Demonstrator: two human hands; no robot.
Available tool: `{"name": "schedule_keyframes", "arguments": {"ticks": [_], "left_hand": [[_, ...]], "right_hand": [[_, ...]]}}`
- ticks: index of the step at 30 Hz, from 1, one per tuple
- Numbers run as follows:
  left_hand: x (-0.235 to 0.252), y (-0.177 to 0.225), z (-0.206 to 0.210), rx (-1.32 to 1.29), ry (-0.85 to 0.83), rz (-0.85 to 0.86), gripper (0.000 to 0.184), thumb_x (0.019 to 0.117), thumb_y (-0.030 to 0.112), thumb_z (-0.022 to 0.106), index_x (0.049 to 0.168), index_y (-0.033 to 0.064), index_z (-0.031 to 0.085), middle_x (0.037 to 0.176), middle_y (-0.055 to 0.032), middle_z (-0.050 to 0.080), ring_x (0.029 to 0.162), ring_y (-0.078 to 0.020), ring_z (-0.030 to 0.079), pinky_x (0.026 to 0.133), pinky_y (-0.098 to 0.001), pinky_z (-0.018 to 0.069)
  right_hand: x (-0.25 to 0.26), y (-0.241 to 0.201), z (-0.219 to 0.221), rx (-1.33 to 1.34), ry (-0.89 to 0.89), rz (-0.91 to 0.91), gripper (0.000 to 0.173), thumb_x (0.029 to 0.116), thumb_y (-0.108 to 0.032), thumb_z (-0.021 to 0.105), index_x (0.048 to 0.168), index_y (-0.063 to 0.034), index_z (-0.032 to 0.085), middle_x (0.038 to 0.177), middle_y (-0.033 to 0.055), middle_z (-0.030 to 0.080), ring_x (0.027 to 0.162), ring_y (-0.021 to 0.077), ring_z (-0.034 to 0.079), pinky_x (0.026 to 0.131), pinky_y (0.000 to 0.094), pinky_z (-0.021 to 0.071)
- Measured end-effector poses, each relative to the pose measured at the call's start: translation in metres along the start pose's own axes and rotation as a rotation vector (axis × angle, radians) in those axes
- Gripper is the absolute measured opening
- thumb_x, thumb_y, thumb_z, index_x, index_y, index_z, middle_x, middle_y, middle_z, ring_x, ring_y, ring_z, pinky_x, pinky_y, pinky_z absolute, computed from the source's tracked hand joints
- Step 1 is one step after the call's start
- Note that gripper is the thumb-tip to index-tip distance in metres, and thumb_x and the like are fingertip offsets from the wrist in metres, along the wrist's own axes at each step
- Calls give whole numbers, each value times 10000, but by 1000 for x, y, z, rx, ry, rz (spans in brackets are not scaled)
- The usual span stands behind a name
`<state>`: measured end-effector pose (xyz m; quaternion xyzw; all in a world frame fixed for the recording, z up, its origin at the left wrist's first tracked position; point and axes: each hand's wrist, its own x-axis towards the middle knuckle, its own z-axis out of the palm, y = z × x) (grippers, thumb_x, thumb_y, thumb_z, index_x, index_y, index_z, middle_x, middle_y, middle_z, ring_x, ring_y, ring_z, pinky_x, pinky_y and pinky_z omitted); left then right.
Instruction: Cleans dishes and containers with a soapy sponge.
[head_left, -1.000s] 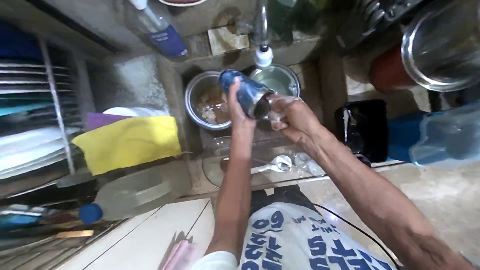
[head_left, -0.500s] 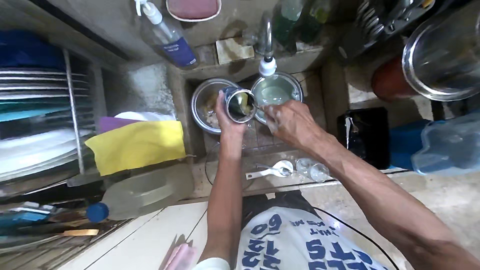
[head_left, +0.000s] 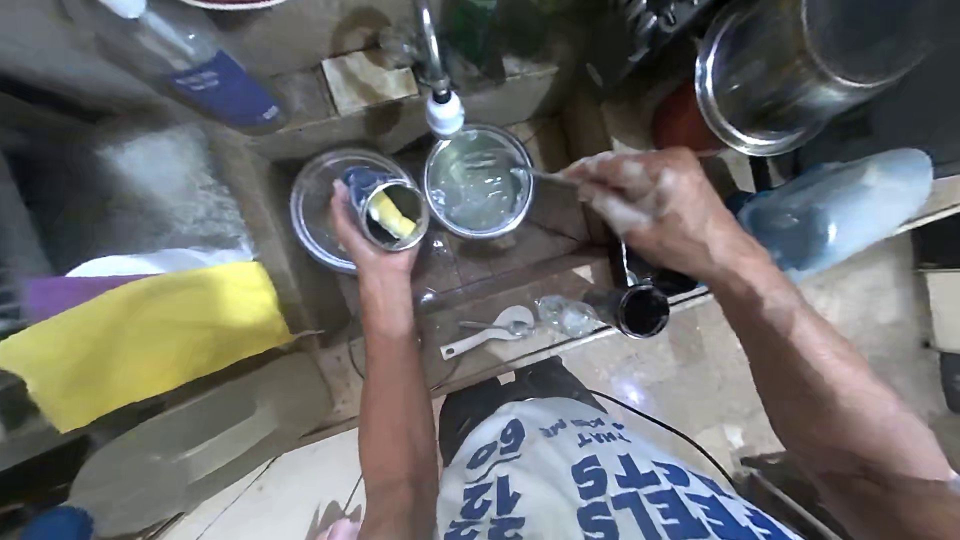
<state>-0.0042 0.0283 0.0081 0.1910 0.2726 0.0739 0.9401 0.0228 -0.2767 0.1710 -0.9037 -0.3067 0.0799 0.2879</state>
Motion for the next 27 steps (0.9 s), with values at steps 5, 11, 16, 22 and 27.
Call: {"name": "schedule_keyframes", "arguments": {"ticks": [5, 11, 16, 22, 27], "left_hand": [[-17, 5, -11, 68, -99, 1, 506, 1029, 539, 408, 1344, 164, 538, 1251, -104, 648, 1158, -270, 635, 960, -522, 552], [-42, 2, -23, 129, -103, 7, 485, 1048, 501, 384, 1389, 183, 515, 1324, -81, 623, 1229, -254, 617, 1005, -508, 541], [-45, -8, -23, 140, -41, -37, 472, 1052, 505, 354, 1332, 181, 551, 1267, -78, 650, 1197, -245, 634, 995, -510, 542], [-42, -35, 4, -13, 32, -61, 478, 1037, 531, 386, 1271, 149, 553, 1139, -106, 670, 1045, -252, 675, 888, -489, 591], [-19, -59, 17, -48, 45, -69, 486, 1016, 526, 406, 1294, 150, 539, 1221, -114, 647, 1122, -275, 645, 933, -537, 556]], "right_hand": [[-28, 48, -22, 135, 80, 288, 210, 1033, -202, 598, 1151, -88, 729, 942, 49, 714, 760, 68, 634, 730, 284, 549], [-65, 118, -76, -214, 1, 425, 180, 961, -201, 680, 1003, -50, 767, 943, 174, 738, 883, 336, 705, 831, 614, 528], [-63, 131, -86, 37, 74, 634, 214, 902, -235, 759, 1005, -49, 736, 869, 84, 710, 682, 160, 641, 673, 400, 570], [-27, 131, -36, 555, 238, 406, 199, 1073, -217, 508, 1192, -67, 559, 931, -16, 700, 853, 131, 728, 855, 373, 635], [38, 69, 36, 355, 24, -41, 234, 1015, -190, 614, 1146, -39, 737, 1093, 56, 745, 972, 85, 700, 916, 317, 588]]}}
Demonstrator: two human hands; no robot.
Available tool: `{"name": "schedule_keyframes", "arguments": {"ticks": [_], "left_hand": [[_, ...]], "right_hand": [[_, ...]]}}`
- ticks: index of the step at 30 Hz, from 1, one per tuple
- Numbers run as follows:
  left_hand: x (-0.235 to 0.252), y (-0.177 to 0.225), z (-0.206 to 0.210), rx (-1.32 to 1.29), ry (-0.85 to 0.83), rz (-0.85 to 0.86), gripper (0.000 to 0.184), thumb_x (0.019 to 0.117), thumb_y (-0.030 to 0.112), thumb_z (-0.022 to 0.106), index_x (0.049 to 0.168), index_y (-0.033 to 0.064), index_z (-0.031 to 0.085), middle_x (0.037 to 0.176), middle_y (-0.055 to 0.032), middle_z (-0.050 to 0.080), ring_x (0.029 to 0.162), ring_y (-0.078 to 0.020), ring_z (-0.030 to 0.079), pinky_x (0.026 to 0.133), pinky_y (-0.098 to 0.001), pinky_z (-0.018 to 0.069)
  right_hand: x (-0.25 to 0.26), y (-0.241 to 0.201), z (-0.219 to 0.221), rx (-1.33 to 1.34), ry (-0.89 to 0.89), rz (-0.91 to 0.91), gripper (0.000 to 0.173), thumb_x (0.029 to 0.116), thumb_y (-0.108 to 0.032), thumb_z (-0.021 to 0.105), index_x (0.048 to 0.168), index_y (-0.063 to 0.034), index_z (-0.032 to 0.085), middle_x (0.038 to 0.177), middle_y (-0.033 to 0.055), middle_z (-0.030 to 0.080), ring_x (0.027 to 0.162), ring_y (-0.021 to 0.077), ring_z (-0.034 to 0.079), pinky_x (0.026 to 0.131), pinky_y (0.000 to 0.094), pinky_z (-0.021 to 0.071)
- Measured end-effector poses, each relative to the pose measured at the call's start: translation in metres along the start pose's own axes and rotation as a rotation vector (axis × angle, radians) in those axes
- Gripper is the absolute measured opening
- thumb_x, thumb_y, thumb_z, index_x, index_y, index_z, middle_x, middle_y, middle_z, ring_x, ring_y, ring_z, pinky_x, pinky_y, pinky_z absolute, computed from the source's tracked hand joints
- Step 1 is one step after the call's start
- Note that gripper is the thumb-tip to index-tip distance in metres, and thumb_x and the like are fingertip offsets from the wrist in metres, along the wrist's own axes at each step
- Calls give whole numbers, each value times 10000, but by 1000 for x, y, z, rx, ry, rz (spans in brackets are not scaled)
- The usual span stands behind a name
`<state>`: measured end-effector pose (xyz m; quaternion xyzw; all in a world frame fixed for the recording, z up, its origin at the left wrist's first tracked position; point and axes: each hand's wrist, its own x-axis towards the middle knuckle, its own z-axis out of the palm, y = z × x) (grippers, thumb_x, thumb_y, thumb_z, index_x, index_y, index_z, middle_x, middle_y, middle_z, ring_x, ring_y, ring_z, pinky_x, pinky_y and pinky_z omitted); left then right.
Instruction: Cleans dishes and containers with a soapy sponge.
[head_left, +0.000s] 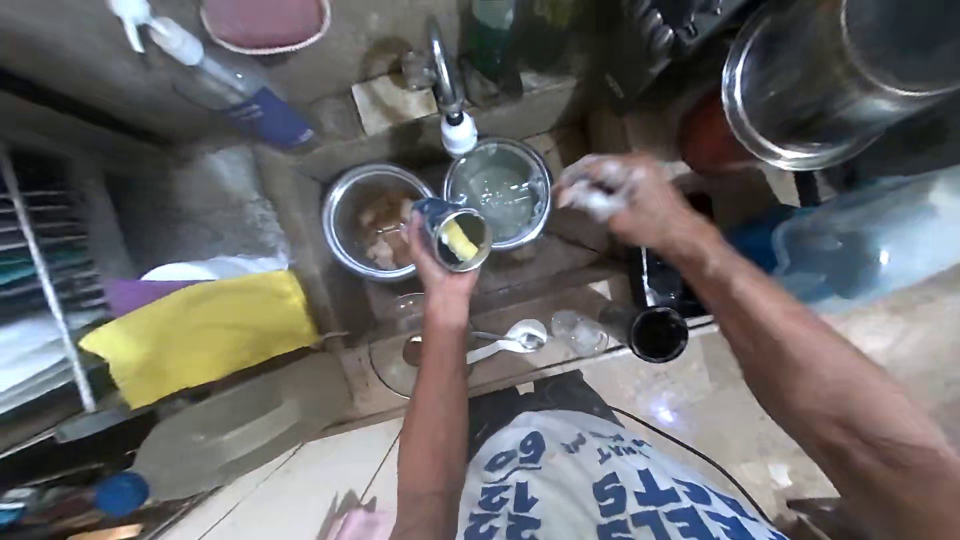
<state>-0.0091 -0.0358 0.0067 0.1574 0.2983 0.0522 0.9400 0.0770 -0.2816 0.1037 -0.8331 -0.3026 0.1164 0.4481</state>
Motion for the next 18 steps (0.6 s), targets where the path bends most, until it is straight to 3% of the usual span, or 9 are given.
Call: {"name": "schedule_keyframes", "arguments": {"ticks": [2, 5, 7, 9, 11, 14, 18], "left_hand": [[2, -6, 11, -8, 21, 44, 448, 1034, 508, 391, 1235, 148, 564, 1155, -97, 661, 1079, -254, 655, 906, -535, 561], [-1, -11, 23, -9, 73, 88, 454, 1037, 537, 382, 1192, 157, 577, 1074, -59, 671, 1010, -209, 669, 854, -476, 575], [-15, -15, 26, 103, 80, 95, 482, 1016, 604, 435, 1278, 223, 571, 1169, -6, 665, 1089, -161, 650, 912, -426, 566], [-26, -14, 25, 212, 122, 87, 612, 932, 731, 503, 1349, 287, 560, 1241, 18, 654, 1130, -158, 633, 932, -434, 554], [-19, -5, 23, 201, 173, 79, 660, 902, 759, 523, 1346, 273, 572, 1230, 0, 665, 1112, -171, 643, 914, -436, 562], [-2, 30, 21, 37, 201, 139, 596, 969, 684, 469, 1345, 230, 554, 1263, -34, 645, 1158, -204, 622, 950, -473, 542], [32, 117, 9, -240, 208, 357, 574, 988, 606, 392, 1342, 174, 524, 1276, -108, 625, 1179, -297, 613, 943, -587, 525]], "right_hand": [[20, -8, 45, -159, -61, -99, 283, 960, -340, 687, 1107, -118, 783, 1017, 49, 772, 913, 165, 730, 860, 439, 601], [37, -23, 94, -414, -45, -90, 443, 896, -517, 678, 1042, -114, 792, 822, 115, 743, 760, 331, 719, 665, 580, 548], [42, -29, 110, -512, -9, 3, 419, 887, -503, 686, 970, -101, 769, 765, 141, 706, 724, 371, 701, 600, 583, 517], [45, -32, 124, -514, 39, 33, 355, 882, -459, 715, 918, -107, 748, 742, 140, 682, 698, 376, 683, 564, 578, 498], [51, -37, 135, -411, 42, 26, 234, 877, -314, 772, 921, -85, 750, 767, 156, 694, 713, 392, 685, 591, 606, 510], [58, -50, 124, -165, 57, 51, 237, 872, -253, 753, 1010, -60, 770, 811, 134, 721, 726, 310, 691, 664, 572, 543], [62, -77, 84, 60, 203, 64, 268, 863, -248, 744, 1072, -82, 744, 867, 4, 725, 718, 33, 657, 652, 287, 573]]}}
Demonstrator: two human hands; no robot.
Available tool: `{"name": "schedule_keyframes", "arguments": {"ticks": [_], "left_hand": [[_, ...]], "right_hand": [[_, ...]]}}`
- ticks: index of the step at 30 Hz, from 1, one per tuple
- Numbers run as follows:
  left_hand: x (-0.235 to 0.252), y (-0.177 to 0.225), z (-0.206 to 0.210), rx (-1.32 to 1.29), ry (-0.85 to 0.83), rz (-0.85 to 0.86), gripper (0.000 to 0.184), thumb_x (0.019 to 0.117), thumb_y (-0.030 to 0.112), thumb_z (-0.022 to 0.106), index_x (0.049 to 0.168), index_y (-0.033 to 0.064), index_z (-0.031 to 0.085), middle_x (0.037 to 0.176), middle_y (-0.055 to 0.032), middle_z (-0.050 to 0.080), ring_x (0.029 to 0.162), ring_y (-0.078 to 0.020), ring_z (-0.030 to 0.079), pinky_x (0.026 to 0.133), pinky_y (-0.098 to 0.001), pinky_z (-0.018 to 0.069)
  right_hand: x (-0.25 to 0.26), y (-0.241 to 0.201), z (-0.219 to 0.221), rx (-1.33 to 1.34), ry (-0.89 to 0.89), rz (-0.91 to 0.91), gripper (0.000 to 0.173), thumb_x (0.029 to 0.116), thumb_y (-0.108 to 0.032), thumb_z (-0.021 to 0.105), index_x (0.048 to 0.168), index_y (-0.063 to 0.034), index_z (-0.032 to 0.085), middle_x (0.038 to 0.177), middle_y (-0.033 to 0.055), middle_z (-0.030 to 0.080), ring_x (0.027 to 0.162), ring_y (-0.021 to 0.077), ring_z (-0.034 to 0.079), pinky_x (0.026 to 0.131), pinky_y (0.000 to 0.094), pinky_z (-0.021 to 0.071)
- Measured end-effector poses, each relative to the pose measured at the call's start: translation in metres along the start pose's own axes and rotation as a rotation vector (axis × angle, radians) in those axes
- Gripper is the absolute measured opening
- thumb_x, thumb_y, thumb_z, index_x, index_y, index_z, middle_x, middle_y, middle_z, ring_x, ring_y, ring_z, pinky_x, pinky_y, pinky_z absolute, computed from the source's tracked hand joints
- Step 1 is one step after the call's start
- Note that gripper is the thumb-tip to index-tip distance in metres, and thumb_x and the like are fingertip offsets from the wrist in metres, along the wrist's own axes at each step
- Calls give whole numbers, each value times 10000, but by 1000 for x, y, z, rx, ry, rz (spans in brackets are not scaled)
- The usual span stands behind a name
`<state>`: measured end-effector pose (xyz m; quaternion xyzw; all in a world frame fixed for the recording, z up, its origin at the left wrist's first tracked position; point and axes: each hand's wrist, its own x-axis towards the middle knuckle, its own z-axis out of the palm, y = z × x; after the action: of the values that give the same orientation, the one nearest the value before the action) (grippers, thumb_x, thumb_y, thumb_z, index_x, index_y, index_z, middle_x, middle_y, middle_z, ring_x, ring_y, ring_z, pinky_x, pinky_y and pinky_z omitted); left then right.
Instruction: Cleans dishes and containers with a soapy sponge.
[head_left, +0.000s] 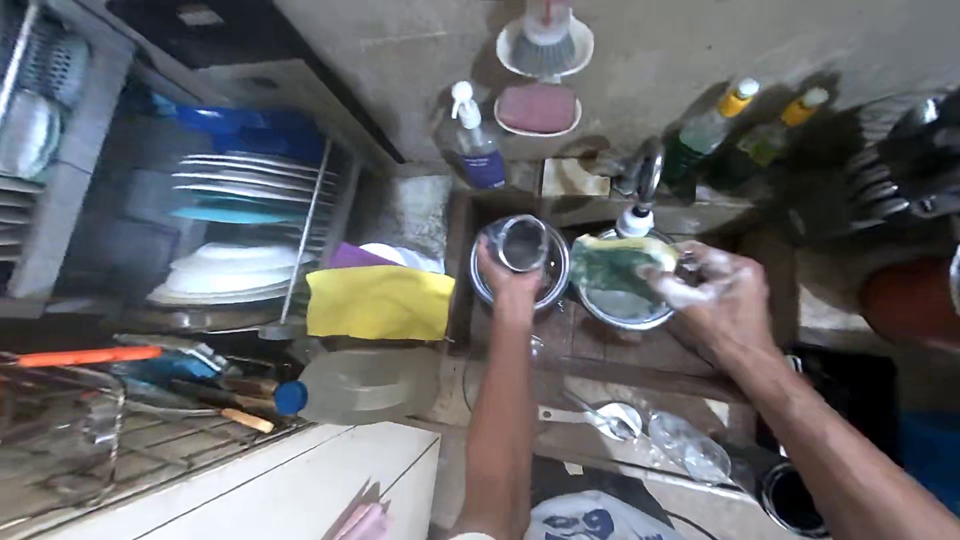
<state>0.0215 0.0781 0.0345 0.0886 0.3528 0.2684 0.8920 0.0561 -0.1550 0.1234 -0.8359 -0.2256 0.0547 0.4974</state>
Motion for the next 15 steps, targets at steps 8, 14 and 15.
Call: {"name": "schedule_keyframes", "arguments": {"ticks": [8, 14, 15], "left_hand": [[122, 120, 28, -345, -53, 210, 718, 1003, 655, 260, 1547, 188, 302, 1535, -159, 438, 1391, -338, 474, 1081, -532, 474], [166, 138, 27, -473, -50, 254, 637, 1040, 584, 203, 1494, 157, 332, 1452, -156, 497, 1299, -294, 551, 1007, -446, 536], [170, 138, 26, -472, -65, 259, 632, 1050, 573, 187, 1506, 157, 321, 1469, -153, 486, 1316, -287, 539, 1024, -441, 526]], "right_hand": [[-24, 2, -37, -257, -5, 102, 321, 885, -335, 684, 987, -34, 725, 770, 13, 653, 645, 2, 552, 599, 229, 476], [-41, -1, -55, -378, 29, 217, 382, 875, -391, 674, 1005, -34, 721, 761, 26, 633, 632, 37, 537, 593, 289, 471], [-41, -1, -57, -390, 38, 226, 386, 872, -399, 678, 998, -36, 723, 763, 24, 637, 638, 34, 545, 597, 289, 479]]}}
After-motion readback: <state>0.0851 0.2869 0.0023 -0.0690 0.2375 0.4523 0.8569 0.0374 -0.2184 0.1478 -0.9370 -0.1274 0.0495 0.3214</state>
